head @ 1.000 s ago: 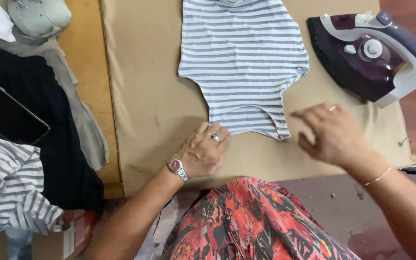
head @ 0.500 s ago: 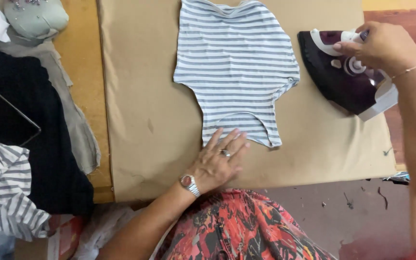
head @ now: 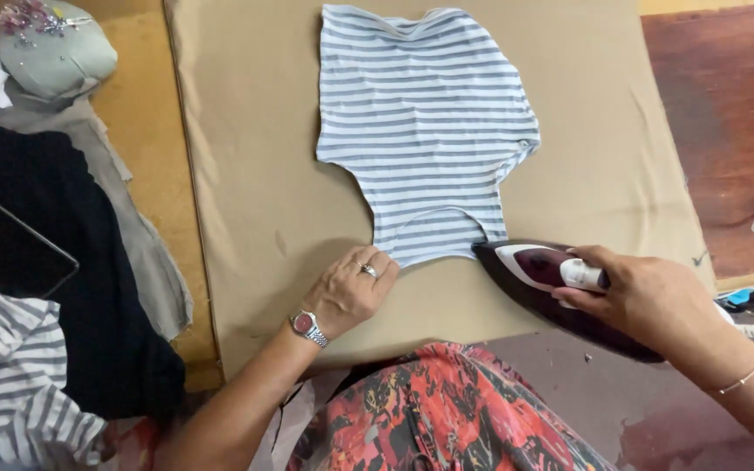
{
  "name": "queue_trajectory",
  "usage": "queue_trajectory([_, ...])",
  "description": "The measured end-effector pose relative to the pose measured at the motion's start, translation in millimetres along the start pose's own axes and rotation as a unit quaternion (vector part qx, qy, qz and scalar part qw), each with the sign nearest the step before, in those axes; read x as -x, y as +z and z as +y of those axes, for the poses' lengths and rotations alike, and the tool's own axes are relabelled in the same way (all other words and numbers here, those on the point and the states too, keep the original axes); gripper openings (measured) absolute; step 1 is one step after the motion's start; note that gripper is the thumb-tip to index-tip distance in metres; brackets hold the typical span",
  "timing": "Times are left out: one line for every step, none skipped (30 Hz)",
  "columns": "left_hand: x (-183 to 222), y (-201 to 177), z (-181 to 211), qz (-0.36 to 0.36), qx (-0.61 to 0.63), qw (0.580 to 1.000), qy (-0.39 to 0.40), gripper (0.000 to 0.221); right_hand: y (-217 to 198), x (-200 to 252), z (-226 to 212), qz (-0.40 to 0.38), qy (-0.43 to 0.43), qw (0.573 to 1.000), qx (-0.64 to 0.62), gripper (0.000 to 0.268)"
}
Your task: The person is ironing a striped sleeveless top on a brown paper-covered work surface, smoothing the fabric and flipping it to ensure all wrinkles are removed.
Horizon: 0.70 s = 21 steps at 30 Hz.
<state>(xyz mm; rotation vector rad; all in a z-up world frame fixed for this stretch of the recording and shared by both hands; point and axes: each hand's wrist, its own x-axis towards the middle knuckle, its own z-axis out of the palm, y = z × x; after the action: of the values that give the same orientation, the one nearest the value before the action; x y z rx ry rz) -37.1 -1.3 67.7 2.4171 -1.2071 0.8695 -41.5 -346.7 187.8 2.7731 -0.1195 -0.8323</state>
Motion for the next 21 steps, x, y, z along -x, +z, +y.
queue_trajectory([-0.9, -4.2, -3.1, 0.012, 0.001, 1.000, -0.005, 0.022, 9.0, -1.2, 7.0, 0.042, -0.005, 0.999, 0.006, 0.060])
queue_trajectory([-1.4, -8.2, -6.1, 0.024, 0.003, 1.000, -0.010, 0.023, 18.4, -2.3, 13.9, 0.084, -0.010, 0.996, 0.011, 0.062])
queue_trajectory([-0.4, -7.3, -8.1, 0.026, 0.002, 1.000, -0.009, 0.023, 16.5, -4.7, 11.8, 0.086, -0.008, 0.996, 0.012, 0.062])
queue_trajectory([1.0, -6.2, -9.9, 0.022, -0.015, 1.000, 0.010, 0.022, 14.9, -7.1, 9.5, 0.072, -0.007, 0.997, 0.022, 0.064])
queue_trajectory([4.9, -6.9, -10.1, 0.014, -0.031, 0.999, 0.028, 0.023, 15.2, -8.2, 5.8, 0.056, -0.008, 0.998, 0.033, 0.067])
queue_trajectory([5.7, -5.7, -10.7, 0.013, -0.030, 0.999, 0.027, 0.023, 15.3, -10.8, 0.1, 0.055, -0.009, 0.998, 0.032, 0.067])
queue_trajectory([6.6, -4.5, -10.6, 0.019, -0.023, 0.999, 0.028, 0.022, 15.8, -13.1, -5.4, 0.099, -0.056, 0.993, 0.022, 0.065])
queue_trajectory([7.5, -3.4, -10.7, 0.026, -0.015, 0.999, 0.029, 0.021, 16.0, -15.5, -10.8, 0.143, -0.102, 0.984, 0.011, 0.064])
queue_trajectory([8.3, -2.7, -11.3, 0.026, -0.016, 0.999, 0.028, 0.021, 13.0, -17.3, -19.9, 0.144, -0.103, 0.984, 0.012, 0.064])
queue_trajectory([9.2, -2.0, -12.0, 0.025, -0.011, 0.999, 0.025, 0.020, 10.0, -18.9, -29.0, 0.160, -0.131, 0.978, 0.006, 0.064])
queue_trajectory([11.3, -1.8, -10.5, 0.022, -0.004, 0.999, 0.022, 0.019, 8.7, -18.5, -38.0, 0.174, -0.159, 0.972, 0.000, 0.064])
queue_trajectory([14.1, 0.1, -9.3, 0.021, -0.003, 1.000, 0.021, 0.019, 10.2, -19.7, -45.7, 0.172, -0.160, 0.972, 0.000, 0.064])
queue_trajectory([16.2, 2.0, -9.7, 0.025, 0.007, 1.000, 0.012, 0.019, 10.6, -21.9, -53.7, 0.215, -0.203, 0.955, -0.002, 0.062])
queue_trajectory([18.1, 3.4, -10.0, 0.029, 0.018, 0.999, 0.004, 0.019, 10.7, -23.6, -61.7, 0.257, -0.246, 0.935, -0.005, 0.061])
queue_trajectory([33.7, 20.1, -8.9, 0.030, 0.015, 0.999, 0.003, 0.019, 0.9, -21.4, -71.7, 0.259, -0.248, 0.934, -0.004, 0.061])
queue_trajectory([49.1, 36.7, -7.8, 0.045, 0.038, 0.998, -0.012, 0.011, -9.0, -18.9, -81.4, 0.189, -0.225, 0.956, 0.017, 0.057])
queue_trajectory([65.2, 52.9, -5.3, 0.059, 0.063, 0.996, -0.028, 0.011, -17.7, -15.1, -90.9, 0.117, -0.199, 0.972, 0.037, 0.054])
queue_trajectory([65.7, 51.1, -2.9, 0.058, 0.061, 0.996, -0.029, 0.011, -16.2, -14.5, -90.1, 0.117, -0.200, 0.972, 0.038, 0.054])
queue_trajectory([65.2, 50.1, -3.2, 0.058, 0.060, 0.996, -0.024, 0.011, -16.0, -15.5, -89.7, 0.111, -0.189, 0.975, 0.041, 0.055])
queue_trajectory([64.6, 49.1, -3.7, 0.058, 0.058, 0.996, -0.020, 0.011, -15.9, -16.6, -89.4, 0.106, -0.178, 0.977, 0.045, 0.057])
queue_trajectory([65.2, 47.4, -3.8, 0.059, 0.057, 0.996, -0.020, 0.011, -10.6, -15.9, -84.0, 0.107, -0.178, 0.977, 0.045, 0.057])
